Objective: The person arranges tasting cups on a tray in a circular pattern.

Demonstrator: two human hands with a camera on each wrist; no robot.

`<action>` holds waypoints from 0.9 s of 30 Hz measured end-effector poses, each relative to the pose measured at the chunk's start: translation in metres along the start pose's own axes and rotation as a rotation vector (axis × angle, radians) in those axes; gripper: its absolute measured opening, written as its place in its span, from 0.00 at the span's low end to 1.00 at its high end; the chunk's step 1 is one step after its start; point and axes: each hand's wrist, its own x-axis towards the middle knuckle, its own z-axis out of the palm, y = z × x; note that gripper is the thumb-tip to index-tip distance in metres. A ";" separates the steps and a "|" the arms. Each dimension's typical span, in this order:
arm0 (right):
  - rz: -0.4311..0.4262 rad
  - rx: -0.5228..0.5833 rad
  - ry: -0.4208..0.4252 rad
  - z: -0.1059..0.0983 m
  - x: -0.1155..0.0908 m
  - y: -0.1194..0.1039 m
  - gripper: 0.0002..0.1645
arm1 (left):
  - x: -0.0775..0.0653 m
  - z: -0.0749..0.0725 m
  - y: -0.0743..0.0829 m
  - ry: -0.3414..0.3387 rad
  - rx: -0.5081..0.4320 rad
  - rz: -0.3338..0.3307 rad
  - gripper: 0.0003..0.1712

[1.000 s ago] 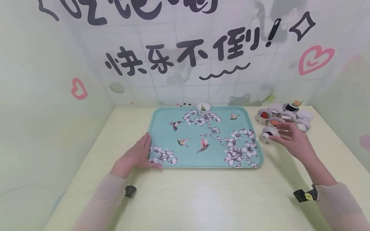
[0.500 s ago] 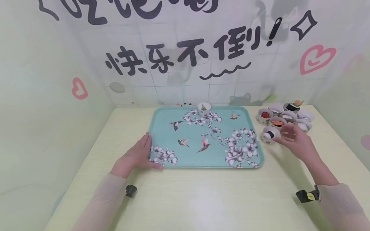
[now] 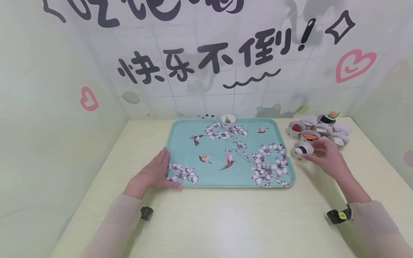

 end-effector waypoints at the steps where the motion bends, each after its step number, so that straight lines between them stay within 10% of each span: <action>1: -0.004 0.002 0.000 0.001 0.001 0.001 0.39 | 0.000 0.000 0.000 -0.001 0.000 -0.002 0.83; 27: 0.054 -0.081 -0.086 0.008 0.020 0.006 0.46 | 0.000 0.000 0.001 0.010 -0.003 0.004 0.83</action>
